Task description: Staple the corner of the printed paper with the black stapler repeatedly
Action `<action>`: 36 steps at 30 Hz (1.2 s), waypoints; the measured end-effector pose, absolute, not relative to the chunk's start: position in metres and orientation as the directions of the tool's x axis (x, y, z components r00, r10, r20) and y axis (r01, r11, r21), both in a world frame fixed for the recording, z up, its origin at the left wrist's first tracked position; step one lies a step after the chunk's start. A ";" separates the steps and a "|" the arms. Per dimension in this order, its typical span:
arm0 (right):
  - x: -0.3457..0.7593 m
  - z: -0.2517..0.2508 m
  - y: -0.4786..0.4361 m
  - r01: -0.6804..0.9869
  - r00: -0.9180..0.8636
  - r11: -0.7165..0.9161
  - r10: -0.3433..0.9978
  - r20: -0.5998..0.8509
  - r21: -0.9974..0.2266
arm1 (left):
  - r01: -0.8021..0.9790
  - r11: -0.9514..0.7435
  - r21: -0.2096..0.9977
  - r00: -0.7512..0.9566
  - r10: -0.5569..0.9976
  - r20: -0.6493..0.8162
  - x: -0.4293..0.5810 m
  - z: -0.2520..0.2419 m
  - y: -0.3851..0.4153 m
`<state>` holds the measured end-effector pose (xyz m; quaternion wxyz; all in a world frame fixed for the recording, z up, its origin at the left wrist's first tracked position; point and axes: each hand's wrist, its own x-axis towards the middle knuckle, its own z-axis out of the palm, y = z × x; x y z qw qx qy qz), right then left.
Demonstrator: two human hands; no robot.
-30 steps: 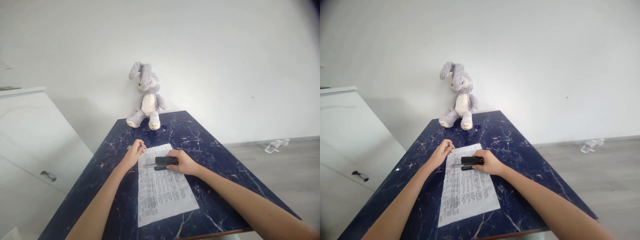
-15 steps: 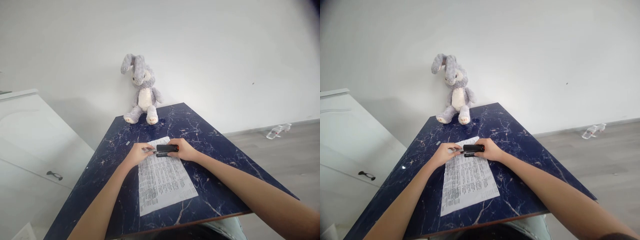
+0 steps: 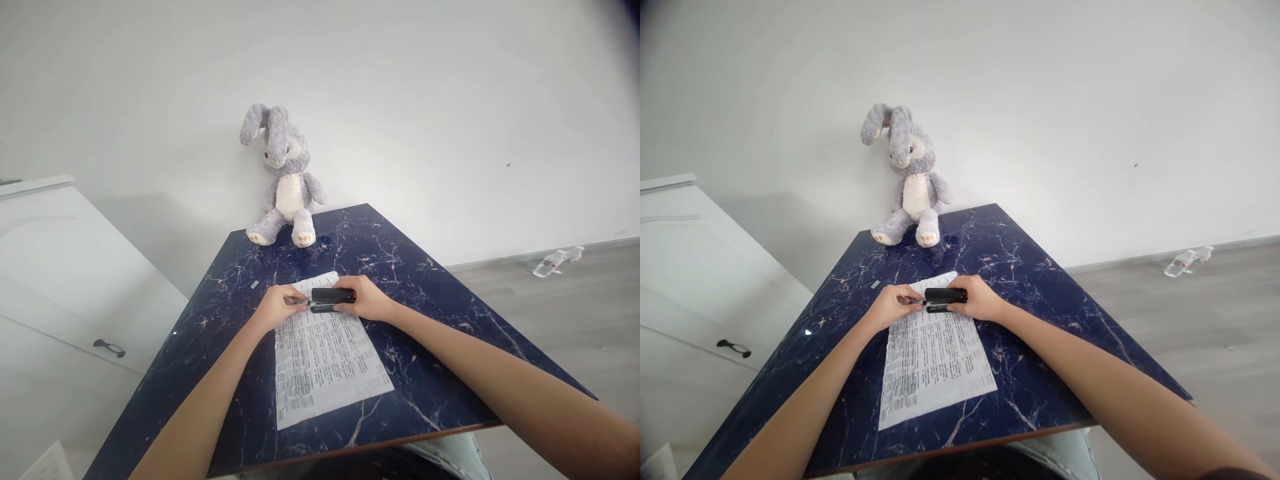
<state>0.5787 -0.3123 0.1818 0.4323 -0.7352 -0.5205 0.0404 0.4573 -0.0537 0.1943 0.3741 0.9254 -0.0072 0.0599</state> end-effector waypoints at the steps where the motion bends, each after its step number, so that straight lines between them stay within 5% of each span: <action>1: 0.579 0.182 -0.312 0.729 0.456 -0.086 0.801 0.388 -0.679 | -0.054 -0.716 0.696 0.993 0.036 0.114 0.457 0.194 -0.053; 16: 0.580 0.180 -0.312 0.745 0.441 -0.086 0.808 0.392 -0.662 | -0.126 -0.780 0.613 0.978 0.004 0.207 0.453 0.201 -0.063; 36: 0.580 0.181 -0.312 0.740 0.431 -0.063 0.809 0.400 -0.670 | -0.109 -0.757 0.645 0.992 -0.043 0.118 0.453 0.200 -0.052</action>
